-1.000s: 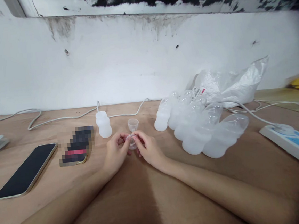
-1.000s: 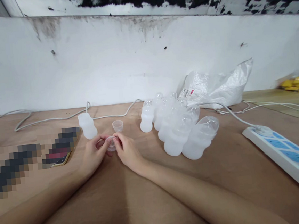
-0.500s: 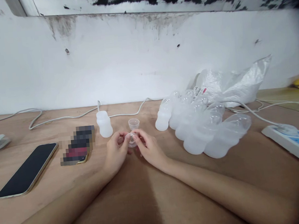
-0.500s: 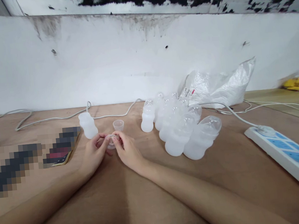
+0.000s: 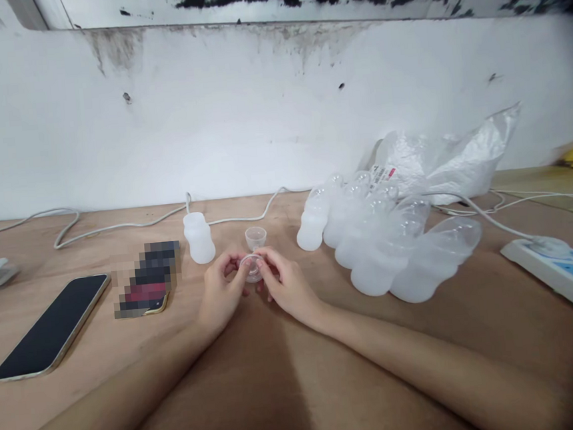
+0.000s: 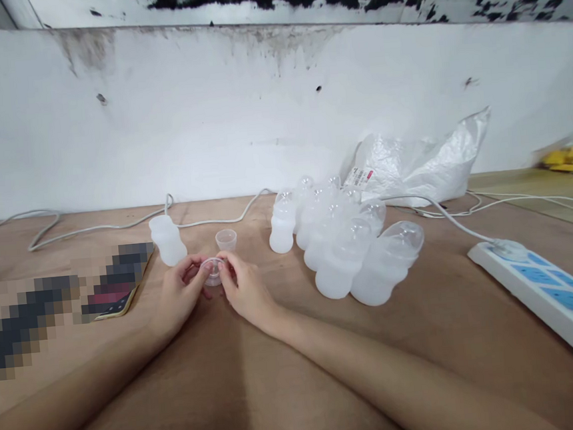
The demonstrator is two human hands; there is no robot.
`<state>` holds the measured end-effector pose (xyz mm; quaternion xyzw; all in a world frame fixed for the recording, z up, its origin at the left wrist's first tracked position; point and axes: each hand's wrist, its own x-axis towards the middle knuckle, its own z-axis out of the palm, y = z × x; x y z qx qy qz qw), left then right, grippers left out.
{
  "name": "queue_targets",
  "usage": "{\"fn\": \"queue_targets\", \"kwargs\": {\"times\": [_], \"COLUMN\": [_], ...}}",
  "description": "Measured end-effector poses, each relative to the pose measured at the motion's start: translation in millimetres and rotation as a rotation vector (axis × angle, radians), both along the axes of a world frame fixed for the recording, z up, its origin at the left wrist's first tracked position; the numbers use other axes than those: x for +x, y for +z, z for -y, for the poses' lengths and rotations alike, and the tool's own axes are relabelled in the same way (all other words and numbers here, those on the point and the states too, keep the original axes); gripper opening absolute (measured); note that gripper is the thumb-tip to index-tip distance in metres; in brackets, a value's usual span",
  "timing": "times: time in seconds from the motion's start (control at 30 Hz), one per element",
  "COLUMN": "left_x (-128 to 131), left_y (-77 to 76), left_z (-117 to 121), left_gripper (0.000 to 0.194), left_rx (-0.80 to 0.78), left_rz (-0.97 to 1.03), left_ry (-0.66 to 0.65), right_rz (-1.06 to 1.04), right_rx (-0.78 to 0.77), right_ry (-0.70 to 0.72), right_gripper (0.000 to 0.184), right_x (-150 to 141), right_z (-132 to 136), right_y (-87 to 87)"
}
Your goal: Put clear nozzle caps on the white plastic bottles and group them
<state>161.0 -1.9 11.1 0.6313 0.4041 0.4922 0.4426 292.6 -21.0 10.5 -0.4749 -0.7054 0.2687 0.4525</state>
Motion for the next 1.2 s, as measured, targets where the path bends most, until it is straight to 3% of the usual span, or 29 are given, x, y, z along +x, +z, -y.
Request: {"fn": "queue_targets", "kwargs": {"times": [0.5, 0.93, 1.2], "left_x": [2.0, 1.2, 1.0], "left_y": [1.9, 3.3, 3.1], "left_z": [5.1, 4.7, 6.9], "left_gripper": [0.016, 0.024, 0.020], "left_rx": [0.079, 0.082, 0.130], "left_rz": [-0.141, -0.111, -0.211], "left_ry": [0.048, -0.021, 0.006], "right_rz": [0.103, -0.033, -0.051], "right_rx": [0.053, 0.011, -0.010], "right_ry": [-0.048, -0.003, 0.054], "right_gripper": [0.015, 0.019, 0.014], "right_x": [-2.3, -0.9, -0.1], "right_z": [4.5, 2.1, 0.8], "right_y": [6.3, 4.5, 5.1]}}
